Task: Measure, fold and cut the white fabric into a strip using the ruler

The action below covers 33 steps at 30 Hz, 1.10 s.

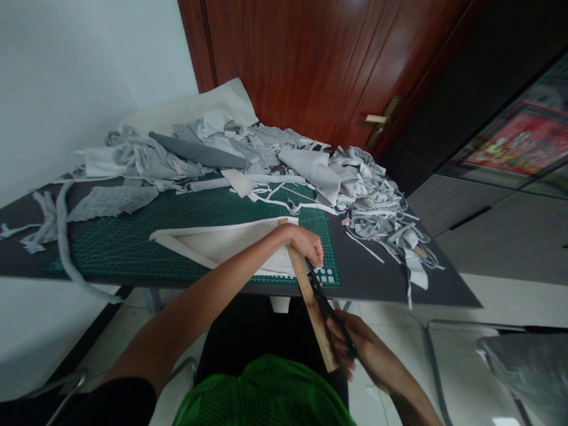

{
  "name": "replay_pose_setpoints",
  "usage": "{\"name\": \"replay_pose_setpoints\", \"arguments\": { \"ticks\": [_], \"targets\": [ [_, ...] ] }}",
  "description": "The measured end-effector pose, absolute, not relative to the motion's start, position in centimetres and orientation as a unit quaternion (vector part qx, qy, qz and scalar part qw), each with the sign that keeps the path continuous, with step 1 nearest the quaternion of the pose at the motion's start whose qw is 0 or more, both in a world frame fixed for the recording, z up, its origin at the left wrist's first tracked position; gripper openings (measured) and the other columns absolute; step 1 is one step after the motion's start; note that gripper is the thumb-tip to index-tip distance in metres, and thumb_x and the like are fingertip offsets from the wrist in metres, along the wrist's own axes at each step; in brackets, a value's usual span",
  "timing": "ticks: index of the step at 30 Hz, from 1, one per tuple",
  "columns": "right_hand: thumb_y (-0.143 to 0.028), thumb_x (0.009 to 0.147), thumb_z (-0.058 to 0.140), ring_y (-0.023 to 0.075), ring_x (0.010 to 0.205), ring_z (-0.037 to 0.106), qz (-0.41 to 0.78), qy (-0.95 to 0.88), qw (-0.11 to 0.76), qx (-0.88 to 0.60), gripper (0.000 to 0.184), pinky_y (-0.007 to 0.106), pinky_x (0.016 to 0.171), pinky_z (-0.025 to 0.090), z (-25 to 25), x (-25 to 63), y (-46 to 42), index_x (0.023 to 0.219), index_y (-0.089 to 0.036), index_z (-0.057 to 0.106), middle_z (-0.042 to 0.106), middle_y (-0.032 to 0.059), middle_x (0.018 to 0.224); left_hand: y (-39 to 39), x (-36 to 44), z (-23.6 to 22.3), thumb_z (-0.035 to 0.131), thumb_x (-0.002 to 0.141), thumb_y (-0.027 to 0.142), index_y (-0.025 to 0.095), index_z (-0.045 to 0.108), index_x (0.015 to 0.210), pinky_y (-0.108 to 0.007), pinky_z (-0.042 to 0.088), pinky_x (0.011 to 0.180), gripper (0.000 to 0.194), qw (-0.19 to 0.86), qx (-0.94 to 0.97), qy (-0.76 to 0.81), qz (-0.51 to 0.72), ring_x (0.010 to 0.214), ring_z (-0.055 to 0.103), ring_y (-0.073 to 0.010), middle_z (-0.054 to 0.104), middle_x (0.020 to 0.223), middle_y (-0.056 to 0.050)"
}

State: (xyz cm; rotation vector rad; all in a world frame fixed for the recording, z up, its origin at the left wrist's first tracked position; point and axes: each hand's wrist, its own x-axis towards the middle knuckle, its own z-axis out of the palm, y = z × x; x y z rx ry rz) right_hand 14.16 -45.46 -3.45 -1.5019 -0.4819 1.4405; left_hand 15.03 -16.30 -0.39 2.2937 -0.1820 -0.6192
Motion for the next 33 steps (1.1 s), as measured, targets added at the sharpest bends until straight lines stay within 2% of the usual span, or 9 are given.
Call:
{"name": "replay_pose_setpoints", "arguments": {
  "ticks": [7, 19, 23, 26, 30, 33],
  "targets": [
    [-0.079, 0.073, 0.076, 0.0030, 0.040, 0.032, 0.587, -0.213, 0.486, -0.611, 0.066, 0.017, 0.036, 0.034, -3.7, 14.1, -45.1, 0.083, -0.022, 0.044, 0.038, -0.0117, 0.060, -16.2, 15.2, -0.5, 0.070, 0.081, 0.044, 0.021, 0.081, 0.089, -0.023, 0.047, 0.085, 0.026, 0.373, 0.893, -0.077, -0.239, 0.096, 0.068, -0.0176, 0.080, 0.099, 0.001],
    [-0.078, 0.067, 0.080, 0.0036, 0.040, 0.034, 0.588, -0.190, 0.496, -0.611, 0.068, 0.018, 0.035, 0.033, -2.6, 13.6, -44.1, 0.083, -0.023, 0.044, 0.039, -0.0120, 0.060, -16.5, 15.6, -0.7, 0.070, 0.082, 0.037, 0.021, 0.081, 0.086, -0.021, 0.045, 0.083, 0.020, 0.345, 0.905, -0.077, -0.236, 0.093, 0.068, -0.0157, 0.080, 0.095, 0.001],
    [-0.076, 0.070, 0.080, 0.0032, 0.041, 0.035, 0.592, -0.188, 0.499, -0.604, 0.066, 0.017, 0.035, 0.033, -2.7, 13.7, -44.1, 0.082, -0.022, 0.044, 0.039, -0.0117, 0.060, -16.8, 15.9, -0.5, 0.070, 0.083, 0.034, 0.021, 0.079, 0.083, -0.022, 0.046, 0.080, 0.016, 0.324, 0.913, -0.065, -0.241, 0.091, 0.068, -0.0158, 0.079, 0.086, 0.003],
    [-0.073, 0.071, 0.081, 0.0032, 0.041, 0.035, 0.596, -0.190, 0.500, -0.599, 0.064, 0.017, 0.035, 0.033, -2.7, 13.8, -44.2, 0.081, -0.022, 0.044, 0.039, -0.0116, 0.060, -17.0, 16.1, -0.4, 0.071, 0.088, 0.034, 0.018, 0.076, 0.087, -0.027, 0.050, 0.083, 0.017, 0.306, 0.917, -0.056, -0.249, 0.092, 0.068, -0.0181, 0.076, 0.088, 0.001],
    [-0.074, 0.069, 0.082, 0.0034, 0.040, 0.035, 0.601, -0.175, 0.506, -0.594, 0.066, 0.017, 0.034, 0.032, -2.7, 13.9, -44.2, 0.082, -0.023, 0.043, 0.039, -0.0120, 0.060, -17.2, 16.0, -0.3, 0.067, 0.096, 0.040, 0.014, 0.069, 0.106, -0.042, 0.057, 0.090, 0.027, 0.289, 0.919, -0.052, -0.265, 0.099, 0.069, -0.0212, 0.071, 0.109, -0.006],
    [-0.073, 0.070, 0.082, 0.0041, 0.040, 0.036, 0.604, -0.166, 0.508, -0.591, 0.064, 0.017, 0.035, 0.033, -2.9, 13.9, -44.3, 0.085, -0.023, 0.045, 0.039, -0.0120, 0.059, -17.1, 15.9, -0.3, 0.066, 0.097, 0.040, 0.014, 0.068, 0.112, -0.043, 0.058, 0.091, 0.030, 0.287, 0.917, -0.050, -0.272, 0.104, 0.068, -0.0227, 0.069, 0.115, -0.006]
  ]
}}
